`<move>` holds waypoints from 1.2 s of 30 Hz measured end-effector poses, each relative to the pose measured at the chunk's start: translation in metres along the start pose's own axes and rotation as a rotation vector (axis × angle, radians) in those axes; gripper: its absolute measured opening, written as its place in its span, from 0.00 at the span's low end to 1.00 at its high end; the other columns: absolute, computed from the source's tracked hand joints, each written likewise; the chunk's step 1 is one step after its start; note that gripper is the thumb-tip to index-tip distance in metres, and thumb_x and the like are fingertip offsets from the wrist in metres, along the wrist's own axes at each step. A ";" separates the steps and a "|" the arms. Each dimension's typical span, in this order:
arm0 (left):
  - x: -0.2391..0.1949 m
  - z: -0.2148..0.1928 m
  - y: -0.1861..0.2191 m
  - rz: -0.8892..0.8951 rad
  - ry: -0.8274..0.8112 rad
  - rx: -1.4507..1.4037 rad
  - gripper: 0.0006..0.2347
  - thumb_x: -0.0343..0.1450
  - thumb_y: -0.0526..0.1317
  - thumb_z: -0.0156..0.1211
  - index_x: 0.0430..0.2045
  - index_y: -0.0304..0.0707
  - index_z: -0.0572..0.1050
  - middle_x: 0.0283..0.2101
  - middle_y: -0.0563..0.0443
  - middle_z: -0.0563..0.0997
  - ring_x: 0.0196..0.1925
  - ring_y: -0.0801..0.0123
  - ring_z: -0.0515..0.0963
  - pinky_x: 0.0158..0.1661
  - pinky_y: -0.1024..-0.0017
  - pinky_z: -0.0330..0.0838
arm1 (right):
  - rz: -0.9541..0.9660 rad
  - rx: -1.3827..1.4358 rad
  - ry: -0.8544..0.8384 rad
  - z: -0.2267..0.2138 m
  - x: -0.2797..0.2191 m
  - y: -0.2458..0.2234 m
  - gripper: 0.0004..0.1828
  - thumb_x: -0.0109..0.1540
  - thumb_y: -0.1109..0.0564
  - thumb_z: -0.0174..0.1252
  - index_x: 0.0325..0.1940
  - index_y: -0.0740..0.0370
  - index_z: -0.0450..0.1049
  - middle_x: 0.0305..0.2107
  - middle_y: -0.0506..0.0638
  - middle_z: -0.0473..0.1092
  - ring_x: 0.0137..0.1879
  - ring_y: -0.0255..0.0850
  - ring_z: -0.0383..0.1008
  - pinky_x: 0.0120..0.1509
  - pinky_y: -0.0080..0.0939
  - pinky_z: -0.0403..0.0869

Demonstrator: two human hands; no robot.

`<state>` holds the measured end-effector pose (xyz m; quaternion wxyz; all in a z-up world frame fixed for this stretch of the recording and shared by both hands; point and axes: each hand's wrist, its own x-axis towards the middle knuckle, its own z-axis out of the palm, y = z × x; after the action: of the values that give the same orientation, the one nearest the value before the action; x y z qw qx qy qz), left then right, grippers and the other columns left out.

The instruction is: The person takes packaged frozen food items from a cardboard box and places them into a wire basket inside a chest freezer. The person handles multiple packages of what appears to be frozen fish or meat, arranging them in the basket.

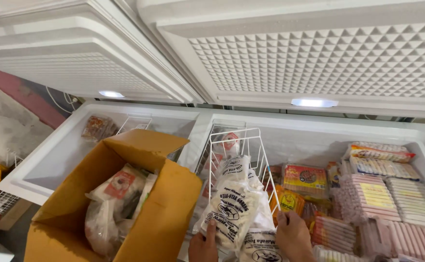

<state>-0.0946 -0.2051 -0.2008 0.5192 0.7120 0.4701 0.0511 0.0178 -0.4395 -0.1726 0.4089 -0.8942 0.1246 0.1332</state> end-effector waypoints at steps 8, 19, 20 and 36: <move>0.003 -0.032 0.006 0.051 -0.039 -0.038 0.27 0.67 0.61 0.56 0.41 0.32 0.84 0.40 0.36 0.88 0.46 0.52 0.87 0.49 0.62 0.75 | -0.090 0.005 -0.021 0.027 -0.011 -0.007 0.22 0.67 0.44 0.50 0.43 0.65 0.79 0.37 0.65 0.78 0.48 0.62 0.79 0.54 0.57 0.74; 0.009 -0.042 0.010 0.049 -0.050 0.097 0.31 0.68 0.64 0.49 0.41 0.32 0.84 0.45 0.31 0.85 0.51 0.43 0.83 0.53 0.56 0.75 | -0.081 0.022 -0.116 0.033 -0.009 -0.011 0.17 0.65 0.49 0.52 0.39 0.67 0.76 0.33 0.67 0.78 0.44 0.59 0.77 0.52 0.57 0.74; 0.013 -0.042 0.013 0.041 -0.035 0.182 0.33 0.69 0.66 0.47 0.39 0.29 0.83 0.46 0.28 0.83 0.53 0.40 0.81 0.55 0.54 0.73 | -0.157 -0.002 -0.099 0.033 -0.004 -0.013 0.17 0.65 0.49 0.52 0.39 0.67 0.76 0.33 0.66 0.77 0.44 0.60 0.77 0.52 0.56 0.74; -0.025 -0.050 0.044 0.029 0.032 0.271 0.28 0.70 0.66 0.44 0.44 0.45 0.82 0.46 0.37 0.83 0.50 0.42 0.82 0.51 0.48 0.75 | -0.186 0.035 -0.325 0.054 -0.023 -0.105 0.36 0.62 0.34 0.61 0.61 0.65 0.73 0.47 0.60 0.78 0.55 0.49 0.79 0.60 0.50 0.75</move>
<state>-0.1098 -0.1895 -0.1326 0.4099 0.7814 0.4704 0.0062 0.0237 -0.3293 -0.1258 0.4498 -0.8613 -0.0241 0.2353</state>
